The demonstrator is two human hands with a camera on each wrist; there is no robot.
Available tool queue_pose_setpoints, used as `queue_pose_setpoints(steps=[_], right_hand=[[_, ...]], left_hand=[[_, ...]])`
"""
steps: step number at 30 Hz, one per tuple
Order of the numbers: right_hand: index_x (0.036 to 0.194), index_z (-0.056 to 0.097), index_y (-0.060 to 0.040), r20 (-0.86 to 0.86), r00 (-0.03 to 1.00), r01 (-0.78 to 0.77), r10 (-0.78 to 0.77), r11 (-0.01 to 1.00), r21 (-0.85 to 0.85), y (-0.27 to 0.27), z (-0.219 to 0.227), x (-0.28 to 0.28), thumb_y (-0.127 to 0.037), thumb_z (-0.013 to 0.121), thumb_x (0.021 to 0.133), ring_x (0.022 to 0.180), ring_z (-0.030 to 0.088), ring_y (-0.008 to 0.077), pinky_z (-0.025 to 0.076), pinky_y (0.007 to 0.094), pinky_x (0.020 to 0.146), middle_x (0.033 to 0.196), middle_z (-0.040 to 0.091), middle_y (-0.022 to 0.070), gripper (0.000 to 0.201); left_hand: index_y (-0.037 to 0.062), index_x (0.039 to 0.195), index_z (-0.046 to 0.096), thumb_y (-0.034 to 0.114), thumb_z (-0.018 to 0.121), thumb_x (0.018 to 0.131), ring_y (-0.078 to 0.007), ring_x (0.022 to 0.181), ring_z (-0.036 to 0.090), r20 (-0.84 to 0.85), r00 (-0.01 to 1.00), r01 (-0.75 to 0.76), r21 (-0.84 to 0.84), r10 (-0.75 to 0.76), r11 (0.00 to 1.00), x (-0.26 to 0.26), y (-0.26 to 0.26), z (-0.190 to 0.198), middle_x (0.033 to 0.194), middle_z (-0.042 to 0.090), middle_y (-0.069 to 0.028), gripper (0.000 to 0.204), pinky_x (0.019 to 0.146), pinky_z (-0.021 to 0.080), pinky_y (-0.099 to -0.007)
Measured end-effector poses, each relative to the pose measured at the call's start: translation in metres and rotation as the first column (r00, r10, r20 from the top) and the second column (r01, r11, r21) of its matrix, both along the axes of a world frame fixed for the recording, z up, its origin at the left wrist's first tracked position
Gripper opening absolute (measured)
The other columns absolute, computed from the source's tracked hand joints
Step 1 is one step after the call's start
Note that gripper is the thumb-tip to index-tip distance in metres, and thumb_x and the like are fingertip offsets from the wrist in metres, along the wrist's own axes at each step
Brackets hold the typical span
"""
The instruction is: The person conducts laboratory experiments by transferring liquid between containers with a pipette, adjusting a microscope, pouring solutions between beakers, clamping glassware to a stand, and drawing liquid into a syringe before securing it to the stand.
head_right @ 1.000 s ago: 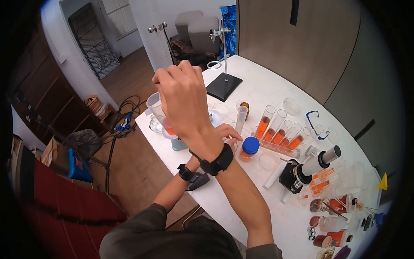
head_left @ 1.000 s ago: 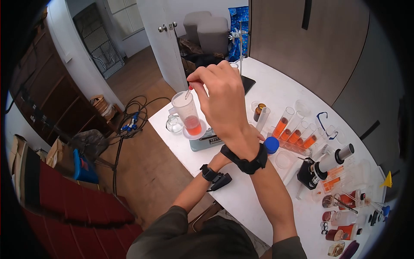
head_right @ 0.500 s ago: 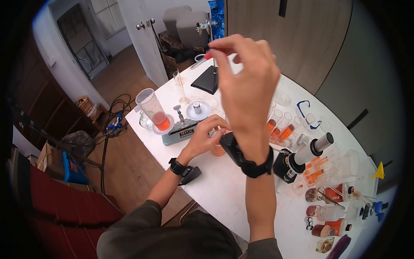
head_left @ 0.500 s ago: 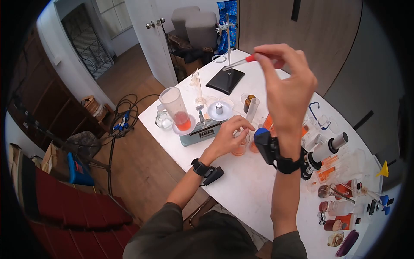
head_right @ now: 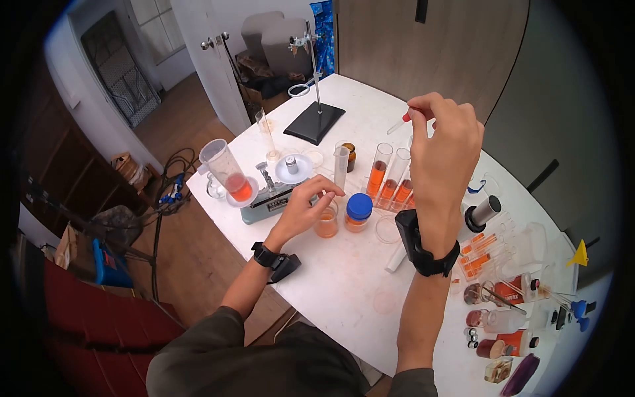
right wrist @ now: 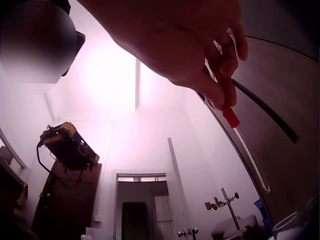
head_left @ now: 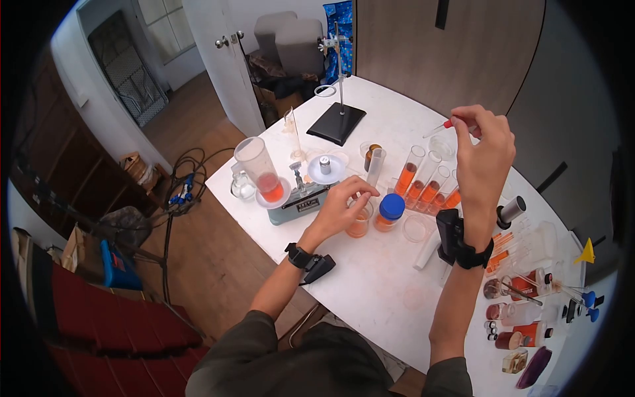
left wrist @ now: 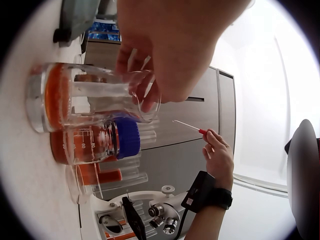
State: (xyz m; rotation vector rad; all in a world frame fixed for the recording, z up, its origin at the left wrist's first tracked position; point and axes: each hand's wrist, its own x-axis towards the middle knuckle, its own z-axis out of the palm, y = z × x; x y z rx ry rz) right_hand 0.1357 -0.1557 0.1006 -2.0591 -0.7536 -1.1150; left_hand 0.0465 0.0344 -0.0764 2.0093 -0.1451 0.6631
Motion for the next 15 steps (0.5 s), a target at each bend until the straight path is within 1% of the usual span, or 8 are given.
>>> queue_pose_setpoints(steps=[1,3,4,6,13,15], right_hand=[[0.092,0.073,-0.0086,0.000,1.000,-0.002,0.002,1.000,0.002,0.000,-0.003,0.003,-0.008,0.072,0.089,0.082,0.058,0.0195,0.045,0.0352,0.085,0.081,0.069,0.0015,0.003],[0.090,0.073,-0.0075,0.017,1.000,-0.003,0.004,0.998,-0.069,0.001,-0.009,0.011,-0.006,0.072,0.088,0.083,0.059,0.0211,0.044,0.0363,0.085,0.081,0.070,0.0026,0.003],[0.090,0.073,-0.0075,0.016,1.000,-0.005,0.006,0.998,-0.067,0.002,-0.012,0.013,-0.006,0.072,0.088,0.083,0.059,0.0211,0.044,0.0363,0.085,0.081,0.070,0.0026,0.003],[0.089,0.073,-0.0069,-0.033,0.999,0.013,-0.017,0.995,-0.101,0.005,-0.018,0.017,-0.005,0.072,0.087,0.083,0.060,0.0220,0.044,0.0368,0.085,0.082,0.070,0.0036,0.003],[0.087,0.073,-0.0071,-0.053,0.998,0.012,-0.017,0.996,-0.091,0.007,-0.026,0.021,-0.006,0.074,0.086,0.083,0.059,0.0213,0.044,0.0364,0.085,0.082,0.071,0.0037,0.001],[0.088,0.073,-0.0078,-0.014,1.000,0.026,-0.026,0.998,-0.060,0.005,-0.026,0.020,-0.008,0.074,0.087,0.082,0.058,0.0198,0.043,0.0354,0.084,0.082,0.070,0.0026,0.001]], left_hand=[[0.0059,0.104,0.075,0.005,0.060,0.096,-0.0166,0.090,0.064,-0.003,1.000,0.005,-0.004,-0.005,1.000,0.000,0.000,-0.001,0.101,0.070,-0.0057,0.017,0.073,0.050,-0.0291],[0.0059,0.104,0.075,0.006,0.060,0.096,-0.0167,0.090,0.064,-0.007,1.000,0.009,-0.006,-0.009,1.000,0.000,0.000,-0.001,0.101,0.070,-0.0057,0.017,0.073,0.050,-0.0292],[0.0058,0.103,0.075,0.006,0.060,0.096,-0.0167,0.090,0.064,-0.009,1.000,0.010,-0.007,-0.010,1.000,-0.001,0.000,0.000,0.101,0.070,-0.0056,0.017,0.073,0.050,-0.0292],[0.0057,0.103,0.075,0.006,0.060,0.096,-0.0166,0.090,0.064,-0.010,1.000,0.010,-0.007,-0.010,1.000,0.000,-0.001,0.000,0.101,0.070,-0.0055,0.017,0.073,0.049,-0.0291],[0.0055,0.104,0.075,0.007,0.060,0.096,-0.0170,0.089,0.065,-0.015,1.000,0.018,-0.021,-0.018,1.000,0.000,-0.001,-0.002,0.101,0.070,-0.0059,0.016,0.073,0.049,-0.0292],[0.0054,0.104,0.075,0.007,0.060,0.096,-0.0171,0.089,0.065,-0.019,1.000,0.022,-0.021,-0.022,1.000,0.000,-0.001,-0.002,0.101,0.070,-0.0061,0.016,0.073,0.049,-0.0291]])
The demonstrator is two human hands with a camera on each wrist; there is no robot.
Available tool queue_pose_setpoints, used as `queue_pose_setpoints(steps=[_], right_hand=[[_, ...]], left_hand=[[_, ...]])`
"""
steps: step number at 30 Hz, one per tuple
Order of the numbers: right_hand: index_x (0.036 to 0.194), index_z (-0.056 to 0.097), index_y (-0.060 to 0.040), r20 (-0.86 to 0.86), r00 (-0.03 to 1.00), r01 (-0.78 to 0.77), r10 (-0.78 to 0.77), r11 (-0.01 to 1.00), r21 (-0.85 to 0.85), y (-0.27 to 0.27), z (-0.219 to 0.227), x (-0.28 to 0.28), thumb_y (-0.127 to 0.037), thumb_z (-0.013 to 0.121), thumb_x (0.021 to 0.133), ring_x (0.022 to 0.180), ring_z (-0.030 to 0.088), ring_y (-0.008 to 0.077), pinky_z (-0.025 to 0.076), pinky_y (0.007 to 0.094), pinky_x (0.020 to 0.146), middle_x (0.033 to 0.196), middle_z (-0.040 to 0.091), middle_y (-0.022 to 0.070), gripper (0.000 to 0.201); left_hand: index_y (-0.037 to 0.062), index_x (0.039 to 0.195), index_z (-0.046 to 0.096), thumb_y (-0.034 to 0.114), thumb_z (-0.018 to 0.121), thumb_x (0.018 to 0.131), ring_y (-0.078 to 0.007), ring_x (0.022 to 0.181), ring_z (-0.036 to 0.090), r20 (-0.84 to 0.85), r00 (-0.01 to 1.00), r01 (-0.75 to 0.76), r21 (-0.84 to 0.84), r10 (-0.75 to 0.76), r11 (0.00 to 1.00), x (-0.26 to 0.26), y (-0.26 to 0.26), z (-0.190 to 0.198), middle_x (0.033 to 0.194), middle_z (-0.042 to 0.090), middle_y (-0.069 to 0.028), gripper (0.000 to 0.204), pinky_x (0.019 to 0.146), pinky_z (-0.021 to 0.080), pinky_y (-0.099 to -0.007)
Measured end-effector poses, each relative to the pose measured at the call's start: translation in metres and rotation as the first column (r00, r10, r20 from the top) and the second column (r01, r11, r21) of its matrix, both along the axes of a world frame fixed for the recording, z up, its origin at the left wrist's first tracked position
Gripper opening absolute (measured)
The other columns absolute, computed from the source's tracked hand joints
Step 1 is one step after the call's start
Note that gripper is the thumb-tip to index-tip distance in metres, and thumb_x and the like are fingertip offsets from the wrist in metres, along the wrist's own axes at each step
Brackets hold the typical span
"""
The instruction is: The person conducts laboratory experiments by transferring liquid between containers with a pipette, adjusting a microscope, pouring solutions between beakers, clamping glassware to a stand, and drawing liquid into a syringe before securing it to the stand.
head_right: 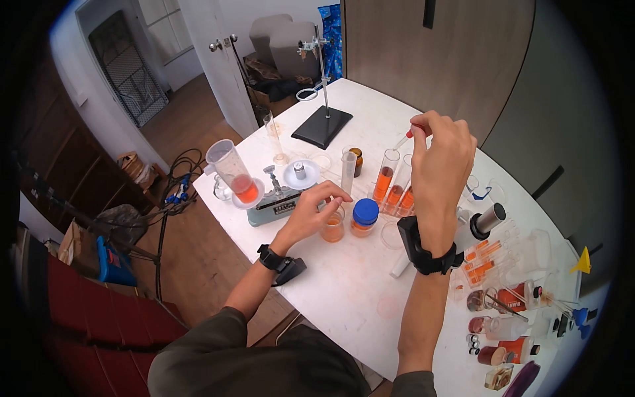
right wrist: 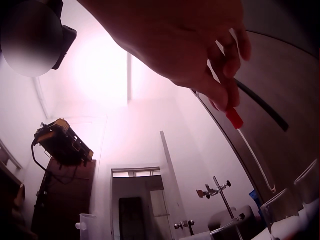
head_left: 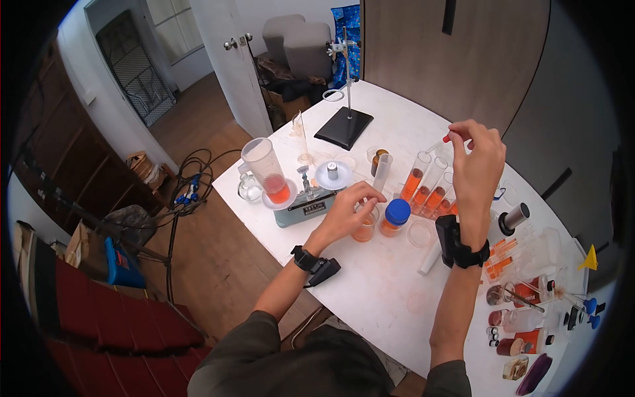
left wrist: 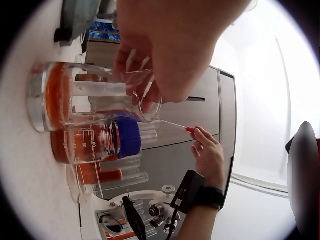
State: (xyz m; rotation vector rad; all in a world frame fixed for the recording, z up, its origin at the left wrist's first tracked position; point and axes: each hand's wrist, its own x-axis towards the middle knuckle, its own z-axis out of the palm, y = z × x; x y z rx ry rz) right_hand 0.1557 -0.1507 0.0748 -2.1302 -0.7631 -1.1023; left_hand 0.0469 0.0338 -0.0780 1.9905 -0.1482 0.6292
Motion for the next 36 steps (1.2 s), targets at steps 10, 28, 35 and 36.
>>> queue_pose_setpoints(steps=[10,28,35,36], right_hand=[[0.091,0.073,-0.0073,-0.035,0.995,-0.091,0.095,0.992,0.093,-0.014,0.008,-0.041,-0.006,0.074,0.086,0.080,0.055,0.0188,0.043,0.0330,0.080,0.081,0.068,0.0024,0.005],[0.087,0.071,-0.0058,-0.308,0.824,-0.522,0.475,0.848,-0.088,0.020,-0.072,-0.055,-0.006,0.073,0.080,0.087,0.058,0.0260,0.043,0.0397,0.085,0.082,0.067,0.0065,0.007],[0.086,0.073,-0.0042,-0.399,0.765,-0.590,0.505,0.798,-0.123,0.020,-0.076,-0.056,-0.007,0.073,0.080,0.088,0.058,0.0273,0.043,0.0392,0.086,0.081,0.067,0.0090,0.006],[0.086,0.073,-0.0040,-0.392,0.766,-0.592,0.509,0.797,-0.122,0.020,-0.076,-0.056,-0.007,0.073,0.080,0.088,0.058,0.0275,0.044,0.0392,0.086,0.081,0.068,0.0094,0.006]], left_hand=[[0.0046,0.129,0.062,0.017,0.066,0.094,-0.0227,0.108,0.065,-0.139,0.988,-0.047,0.133,0.066,0.990,-0.030,-0.007,0.035,0.120,0.066,-0.0114,0.037,0.090,0.052,-0.0341],[-0.0012,0.125,0.061,0.028,0.082,0.081,-0.0304,0.099,0.068,-0.344,0.920,-0.081,0.296,0.186,0.952,-0.042,0.000,0.015,0.115,0.070,-0.0185,0.057,0.088,0.055,-0.0392],[-0.0004,0.118,0.065,0.022,0.083,0.078,-0.0298,0.098,0.069,-0.266,0.927,-0.193,0.270,0.265,0.943,-0.045,-0.002,0.018,0.110,0.071,-0.0165,0.050,0.088,0.055,-0.0384],[-0.0004,0.118,0.065,0.022,0.083,0.078,-0.0298,0.098,0.069,-0.269,0.926,-0.191,0.272,0.265,0.943,-0.047,-0.004,0.021,0.110,0.071,-0.0165,0.050,0.088,0.055,-0.0384]])
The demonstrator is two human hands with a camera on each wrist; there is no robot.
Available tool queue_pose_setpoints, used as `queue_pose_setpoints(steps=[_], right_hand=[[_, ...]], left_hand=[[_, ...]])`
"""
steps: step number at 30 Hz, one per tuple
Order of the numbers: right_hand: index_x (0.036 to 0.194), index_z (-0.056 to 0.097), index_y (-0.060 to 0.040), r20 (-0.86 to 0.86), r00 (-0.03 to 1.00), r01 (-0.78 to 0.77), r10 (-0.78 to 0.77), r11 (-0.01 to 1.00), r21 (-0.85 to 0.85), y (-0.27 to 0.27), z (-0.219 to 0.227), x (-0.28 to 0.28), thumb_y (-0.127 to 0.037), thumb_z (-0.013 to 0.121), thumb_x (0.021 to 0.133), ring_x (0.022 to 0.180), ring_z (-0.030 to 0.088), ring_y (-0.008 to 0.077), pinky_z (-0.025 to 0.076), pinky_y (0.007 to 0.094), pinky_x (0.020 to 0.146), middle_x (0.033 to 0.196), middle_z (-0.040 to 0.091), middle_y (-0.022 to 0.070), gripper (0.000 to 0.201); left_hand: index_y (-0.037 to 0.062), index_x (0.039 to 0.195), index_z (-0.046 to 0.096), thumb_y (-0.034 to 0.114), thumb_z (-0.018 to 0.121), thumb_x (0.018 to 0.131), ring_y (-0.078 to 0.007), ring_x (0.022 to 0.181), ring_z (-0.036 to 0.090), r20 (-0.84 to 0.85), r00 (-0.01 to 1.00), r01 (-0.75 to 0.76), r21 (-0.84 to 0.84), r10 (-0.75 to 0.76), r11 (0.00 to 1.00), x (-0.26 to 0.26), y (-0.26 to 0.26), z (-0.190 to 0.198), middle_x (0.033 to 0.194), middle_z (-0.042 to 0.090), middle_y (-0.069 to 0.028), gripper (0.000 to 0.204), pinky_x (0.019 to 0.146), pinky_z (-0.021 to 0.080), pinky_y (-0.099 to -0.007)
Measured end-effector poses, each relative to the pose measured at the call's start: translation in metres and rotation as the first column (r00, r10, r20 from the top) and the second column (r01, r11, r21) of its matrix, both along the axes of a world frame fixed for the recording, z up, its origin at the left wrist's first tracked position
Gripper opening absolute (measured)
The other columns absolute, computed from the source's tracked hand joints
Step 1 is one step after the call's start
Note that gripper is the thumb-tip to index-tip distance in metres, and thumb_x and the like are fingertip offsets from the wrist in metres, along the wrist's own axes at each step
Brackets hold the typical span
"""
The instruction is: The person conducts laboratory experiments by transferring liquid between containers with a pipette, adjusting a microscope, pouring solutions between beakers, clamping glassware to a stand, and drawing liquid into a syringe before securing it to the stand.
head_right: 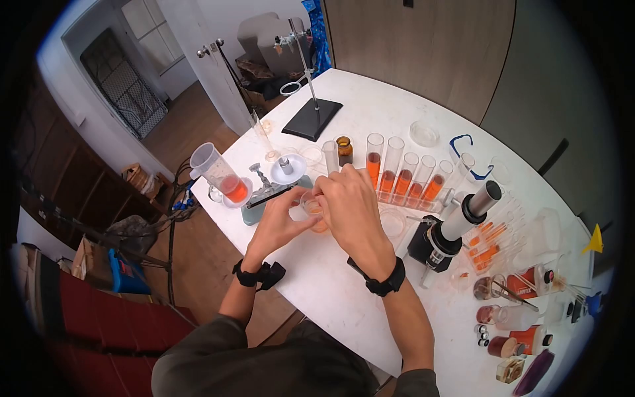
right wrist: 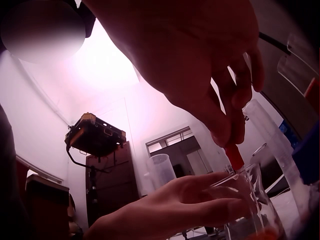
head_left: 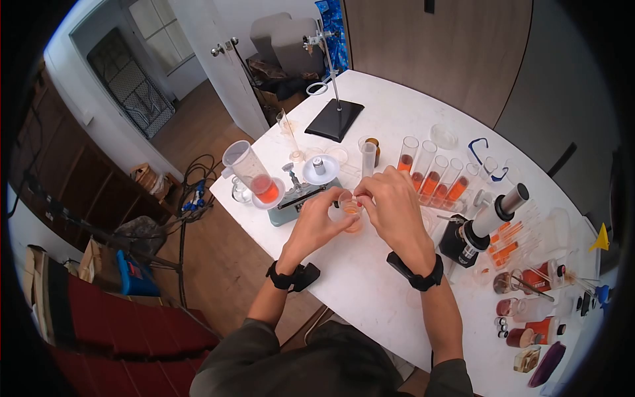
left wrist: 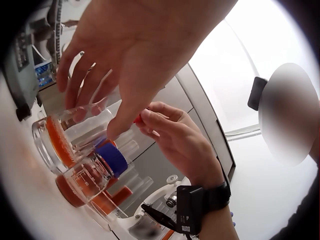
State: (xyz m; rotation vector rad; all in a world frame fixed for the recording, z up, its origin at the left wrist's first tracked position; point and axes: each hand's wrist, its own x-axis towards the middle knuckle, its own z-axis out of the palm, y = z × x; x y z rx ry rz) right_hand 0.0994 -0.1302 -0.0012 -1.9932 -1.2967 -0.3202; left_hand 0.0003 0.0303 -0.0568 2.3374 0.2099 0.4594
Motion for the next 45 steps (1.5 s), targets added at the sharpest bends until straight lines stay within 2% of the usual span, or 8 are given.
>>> queue_pose_setpoints(steps=[3,5,12,14,23,30,38,45], right_hand=[[0.086,0.073,-0.0052,0.000,1.000,-0.006,0.006,0.999,0.042,0.000,0.000,-0.001,-0.005,0.075,0.080,0.085,0.057,0.0266,0.043,0.0391,0.084,0.075,0.067,0.0073,0.007],[0.087,0.074,-0.0038,-0.012,1.000,-0.014,0.014,1.000,0.016,-0.001,0.001,-0.002,-0.006,0.074,0.080,0.087,0.058,0.0273,0.043,0.0392,0.086,0.080,0.068,0.0088,0.007],[0.087,0.074,-0.0011,-0.048,0.998,-0.027,0.027,1.000,-0.014,-0.004,0.004,-0.007,-0.005,0.074,0.081,0.090,0.059,0.0281,0.044,0.0400,0.088,0.085,0.070,0.0104,0.007],[0.086,0.074,-0.0012,-0.043,0.999,-0.033,0.032,0.999,-0.007,-0.004,0.004,-0.009,-0.005,0.075,0.081,0.090,0.059,0.0279,0.044,0.0402,0.089,0.084,0.070,0.0103,0.007],[0.088,0.073,-0.0013,-0.016,0.998,-0.060,0.061,0.998,0.025,-0.004,0.007,-0.014,-0.008,0.076,0.082,0.090,0.059,0.0276,0.044,0.0405,0.088,0.083,0.068,0.0088,0.009],[0.091,0.072,-0.0029,-0.006,0.999,-0.051,0.052,0.992,0.117,-0.008,0.014,-0.018,-0.009,0.076,0.082,0.089,0.059,0.0269,0.044,0.0399,0.088,0.083,0.067,0.0081,0.011],[0.091,0.070,-0.0035,-0.056,0.998,-0.029,0.034,0.995,0.090,-0.019,0.030,-0.021,-0.009,0.075,0.083,0.087,0.059,0.0261,0.044,0.0387,0.086,0.083,0.067,0.0078,0.011],[0.093,0.071,-0.0040,-0.049,0.999,0.020,-0.015,0.995,0.100,-0.030,0.035,-0.016,-0.009,0.074,0.084,0.088,0.059,0.0245,0.043,0.0383,0.085,0.085,0.070,0.0061,0.011]], left_hand=[[-0.0009,0.115,0.065,0.019,0.083,0.076,-0.0293,0.098,0.069,0.075,0.997,-0.003,-0.032,0.005,0.999,-0.005,-0.006,0.006,0.109,0.070,-0.0163,0.047,0.091,0.055,-0.0388],[0.0000,0.114,0.063,0.016,0.082,0.078,-0.0318,0.098,0.067,0.149,0.989,-0.009,0.004,0.008,1.000,-0.007,-0.009,0.006,0.106,0.068,-0.0154,0.045,0.084,0.053,-0.0397],[0.0009,0.118,0.060,0.010,0.083,0.076,-0.0315,0.100,0.063,0.169,0.985,-0.022,-0.015,0.025,1.000,-0.016,-0.015,0.008,0.105,0.061,-0.0144,0.049,0.083,0.052,-0.0400],[0.0000,0.117,0.063,0.006,0.084,0.074,-0.0273,0.103,0.066,0.198,0.978,-0.067,-0.001,0.066,0.998,-0.017,-0.017,0.009,0.112,0.063,-0.0123,0.048,0.093,0.056,-0.0372],[0.0010,0.115,0.061,0.004,0.085,0.074,-0.0263,0.104,0.067,0.255,0.958,-0.127,-0.050,0.135,0.991,-0.020,-0.020,0.006,0.112,0.063,-0.0117,0.047,0.094,0.058,-0.0373],[0.0013,0.114,0.061,0.009,0.086,0.075,-0.0241,0.103,0.068,0.230,0.958,-0.148,-0.109,0.170,0.983,-0.024,-0.022,0.009,0.112,0.064,-0.0106,0.046,0.093,0.058,-0.0386],[0.0006,0.117,0.064,0.014,0.085,0.079,-0.0213,0.104,0.069,0.127,0.985,-0.094,-0.184,0.119,0.978,-0.026,-0.024,0.007,0.113,0.068,-0.0107,0.045,0.092,0.057,-0.0373],[-0.0031,0.116,0.063,0.017,0.084,0.080,-0.0261,0.107,0.068,0.114,0.991,-0.051,-0.219,0.077,0.974,-0.023,-0.028,-0.004,0.118,0.068,-0.0151,0.046,0.090,0.058,-0.0382]])
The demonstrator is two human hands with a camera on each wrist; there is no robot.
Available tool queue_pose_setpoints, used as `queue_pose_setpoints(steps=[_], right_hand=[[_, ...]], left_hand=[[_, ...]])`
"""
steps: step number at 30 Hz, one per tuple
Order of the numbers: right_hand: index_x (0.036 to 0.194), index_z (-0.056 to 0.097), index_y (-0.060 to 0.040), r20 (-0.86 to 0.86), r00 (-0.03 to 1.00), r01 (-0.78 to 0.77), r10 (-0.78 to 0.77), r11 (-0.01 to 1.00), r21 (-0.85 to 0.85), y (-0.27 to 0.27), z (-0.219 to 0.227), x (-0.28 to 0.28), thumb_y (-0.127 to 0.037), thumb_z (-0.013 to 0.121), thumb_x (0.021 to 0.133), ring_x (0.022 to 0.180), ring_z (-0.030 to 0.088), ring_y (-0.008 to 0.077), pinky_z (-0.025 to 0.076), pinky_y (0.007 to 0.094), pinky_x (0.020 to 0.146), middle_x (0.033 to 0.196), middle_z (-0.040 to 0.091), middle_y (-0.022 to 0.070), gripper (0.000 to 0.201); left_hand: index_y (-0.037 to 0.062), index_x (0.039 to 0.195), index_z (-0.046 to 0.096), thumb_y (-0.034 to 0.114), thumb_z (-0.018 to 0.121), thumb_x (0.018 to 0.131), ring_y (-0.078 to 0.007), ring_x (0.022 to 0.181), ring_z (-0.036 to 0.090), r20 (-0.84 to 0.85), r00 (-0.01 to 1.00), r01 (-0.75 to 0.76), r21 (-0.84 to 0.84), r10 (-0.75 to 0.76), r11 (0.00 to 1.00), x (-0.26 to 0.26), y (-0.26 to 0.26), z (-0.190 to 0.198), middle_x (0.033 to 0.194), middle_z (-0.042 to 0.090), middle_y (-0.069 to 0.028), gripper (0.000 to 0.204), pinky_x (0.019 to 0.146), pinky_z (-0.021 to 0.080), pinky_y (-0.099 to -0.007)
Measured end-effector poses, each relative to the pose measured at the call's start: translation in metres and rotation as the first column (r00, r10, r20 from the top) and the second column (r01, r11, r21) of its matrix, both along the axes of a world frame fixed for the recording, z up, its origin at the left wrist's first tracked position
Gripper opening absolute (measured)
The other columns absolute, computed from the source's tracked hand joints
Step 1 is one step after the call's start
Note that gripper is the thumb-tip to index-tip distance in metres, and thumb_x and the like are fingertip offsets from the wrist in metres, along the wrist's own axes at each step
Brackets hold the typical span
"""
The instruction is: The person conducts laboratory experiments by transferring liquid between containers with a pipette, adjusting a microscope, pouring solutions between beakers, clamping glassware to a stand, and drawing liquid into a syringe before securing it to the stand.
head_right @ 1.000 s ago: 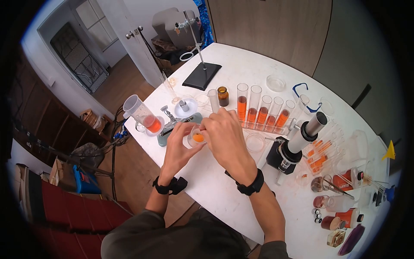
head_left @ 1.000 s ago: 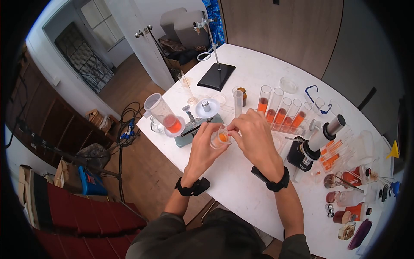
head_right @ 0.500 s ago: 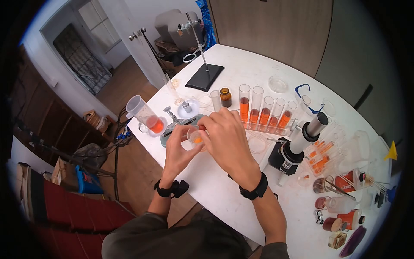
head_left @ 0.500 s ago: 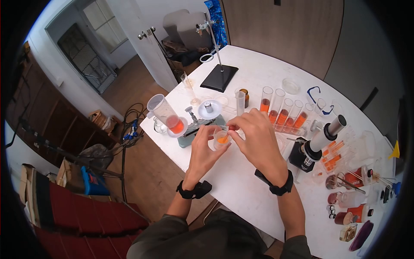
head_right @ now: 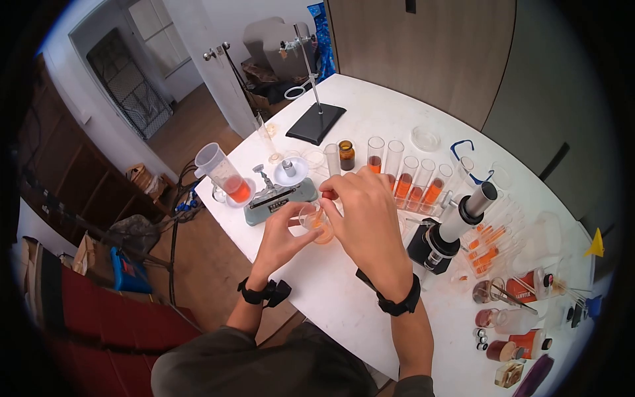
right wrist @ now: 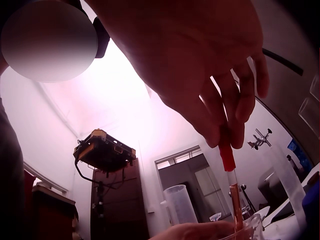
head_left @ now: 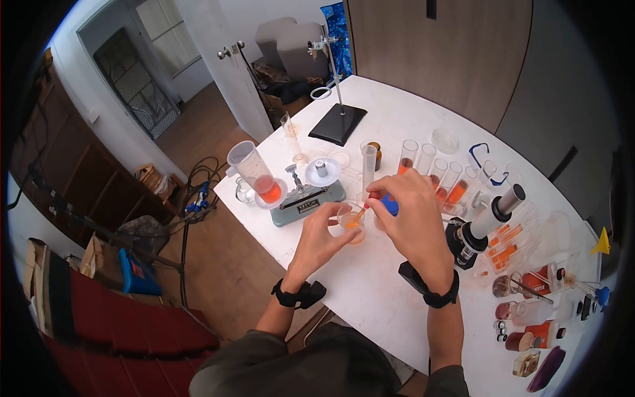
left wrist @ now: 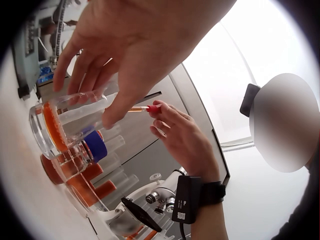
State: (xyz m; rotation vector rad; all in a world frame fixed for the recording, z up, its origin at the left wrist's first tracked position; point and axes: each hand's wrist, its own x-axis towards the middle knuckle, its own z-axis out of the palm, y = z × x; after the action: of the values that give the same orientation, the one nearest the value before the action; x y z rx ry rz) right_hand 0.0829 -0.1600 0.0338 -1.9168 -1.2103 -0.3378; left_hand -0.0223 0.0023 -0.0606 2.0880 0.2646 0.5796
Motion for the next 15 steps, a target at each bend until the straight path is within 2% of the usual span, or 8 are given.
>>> queue_pose_setpoints(steps=[8,15], right_hand=[[0.095,0.072,-0.0046,-0.010,1.000,-0.005,0.005,0.999,-0.045,-0.0031,-0.0001,0.0027,-0.010,0.075,0.084,0.088,0.060,0.0243,0.042,0.0386,0.085,0.084,0.071,0.0060,0.013],[0.094,0.071,-0.0035,-0.026,1.000,-0.012,0.011,0.998,-0.062,-0.0029,-0.0020,0.0031,-0.010,0.075,0.084,0.087,0.060,0.0248,0.042,0.0389,0.084,0.083,0.071,0.0070,0.012]], left_hand=[[-0.0038,0.120,0.063,0.016,0.083,0.082,-0.0253,0.113,0.067,-0.070,0.998,0.001,-0.063,-0.005,0.998,-0.0020,-0.0022,0.0035,0.120,0.067,-0.0150,0.047,0.090,0.061,-0.0362],[-0.0032,0.122,0.063,0.014,0.083,0.082,-0.0257,0.115,0.067,-0.070,0.998,0.006,-0.040,-0.009,0.999,-0.0013,-0.0030,-0.0002,0.121,0.067,-0.0149,0.048,0.090,0.061,-0.0369]])
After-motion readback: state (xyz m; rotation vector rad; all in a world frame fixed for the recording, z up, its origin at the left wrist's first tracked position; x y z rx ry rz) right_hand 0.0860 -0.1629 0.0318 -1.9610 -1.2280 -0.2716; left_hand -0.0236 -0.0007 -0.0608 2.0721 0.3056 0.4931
